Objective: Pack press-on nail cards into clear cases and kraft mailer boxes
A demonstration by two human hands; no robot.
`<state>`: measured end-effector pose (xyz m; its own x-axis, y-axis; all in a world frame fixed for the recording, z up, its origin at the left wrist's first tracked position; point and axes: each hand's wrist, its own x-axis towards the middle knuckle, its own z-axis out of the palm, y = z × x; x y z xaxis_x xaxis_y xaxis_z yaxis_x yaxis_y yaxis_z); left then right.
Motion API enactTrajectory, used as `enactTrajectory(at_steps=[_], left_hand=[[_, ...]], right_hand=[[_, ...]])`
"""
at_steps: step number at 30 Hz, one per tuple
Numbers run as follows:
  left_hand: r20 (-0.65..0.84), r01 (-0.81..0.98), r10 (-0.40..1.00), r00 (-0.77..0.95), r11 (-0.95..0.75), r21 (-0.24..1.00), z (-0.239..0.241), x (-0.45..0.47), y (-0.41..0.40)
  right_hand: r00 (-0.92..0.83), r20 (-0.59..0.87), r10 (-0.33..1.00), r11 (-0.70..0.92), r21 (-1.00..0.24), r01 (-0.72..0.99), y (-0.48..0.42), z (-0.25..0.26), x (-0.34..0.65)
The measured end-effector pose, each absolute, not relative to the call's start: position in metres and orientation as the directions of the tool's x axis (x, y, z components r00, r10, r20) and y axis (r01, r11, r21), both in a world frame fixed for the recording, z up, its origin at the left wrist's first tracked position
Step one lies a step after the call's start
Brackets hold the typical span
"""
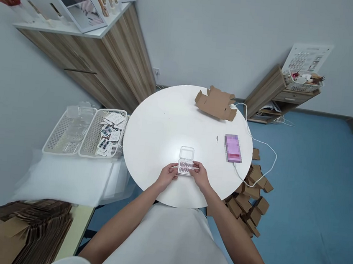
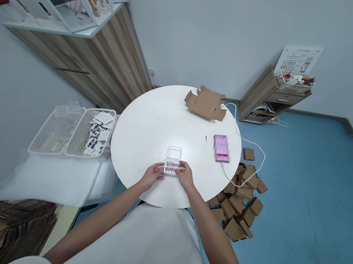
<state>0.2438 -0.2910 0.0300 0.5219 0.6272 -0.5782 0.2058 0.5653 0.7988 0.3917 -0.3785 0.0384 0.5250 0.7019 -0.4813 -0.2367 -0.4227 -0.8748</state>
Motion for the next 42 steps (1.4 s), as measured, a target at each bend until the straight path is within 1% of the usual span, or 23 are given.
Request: enactTrajectory(at_steps=[4, 7, 9, 11, 14, 16, 20, 23, 31, 35, 39, 42], left_hand=[[-0.542, 0.114, 0.593, 0.595, 0.605, 0.788, 0.048, 0.232, -0.288], [-0.523, 0.087, 0.572, 0.632, 0.618, 0.781, 0.062, 0.222, -0.284], [-0.515, 0.09, 0.557, 0.651, 0.618, 0.781, 0.069, 0.214, -0.282], [-0.511, 0.102, 0.532, 0.675, 0.618, 0.779, 0.075, 0.206, -0.279], [-0.507, 0.118, 0.483, 0.714, 0.631, 0.767, 0.078, 0.195, -0.276], [-0.503, 0.113, 0.459, 0.732, 0.647, 0.754, 0.078, 0.189, -0.274], [-0.505, 0.087, 0.435, 0.745, 0.688, 0.721, 0.078, 0.181, -0.274], [-0.52, 0.077, 0.43, 0.738, 0.712, 0.698, 0.08, 0.177, -0.277], [-0.535, 0.031, 0.428, 0.729, 0.759, 0.65, 0.089, 0.162, -0.279], [-0.537, 0.079, 0.432, 0.725, 0.722, 0.688, 0.092, 0.16, -0.277], [-0.541, 0.108, 0.504, 0.673, 0.657, 0.746, 0.092, 0.163, -0.279], [-0.53, 0.089, 0.534, 0.659, 0.644, 0.759, 0.091, 0.166, -0.28]], right_hand=[[0.502, -0.487, 0.714, -0.369, -0.872, -0.322, -0.383, 0.06, 0.389], [0.473, -0.528, 0.705, -0.359, -0.841, -0.405, -0.38, 0.077, 0.394], [0.407, -0.571, 0.713, -0.361, -0.796, -0.485, -0.374, 0.088, 0.395], [0.338, -0.586, 0.736, -0.37, -0.767, -0.525, -0.367, 0.096, 0.392], [0.365, -0.541, 0.757, -0.349, -0.808, -0.474, -0.36, 0.102, 0.381], [0.4, -0.493, 0.773, -0.304, -0.841, -0.449, -0.36, 0.105, 0.372], [0.347, -0.404, 0.846, -0.196, -0.841, -0.504, -0.37, 0.11, 0.359], [0.326, -0.371, 0.87, -0.15, -0.827, -0.542, -0.378, 0.109, 0.35], [0.43, -0.386, 0.816, -0.106, -0.831, -0.546, -0.378, 0.092, 0.324], [0.46, -0.371, 0.807, -0.073, -0.835, -0.545, -0.375, 0.093, 0.317], [0.538, -0.357, 0.764, -0.052, -0.865, -0.499, -0.38, 0.095, 0.31], [0.554, -0.42, 0.719, -0.121, -0.86, -0.495, -0.392, 0.096, 0.304]])
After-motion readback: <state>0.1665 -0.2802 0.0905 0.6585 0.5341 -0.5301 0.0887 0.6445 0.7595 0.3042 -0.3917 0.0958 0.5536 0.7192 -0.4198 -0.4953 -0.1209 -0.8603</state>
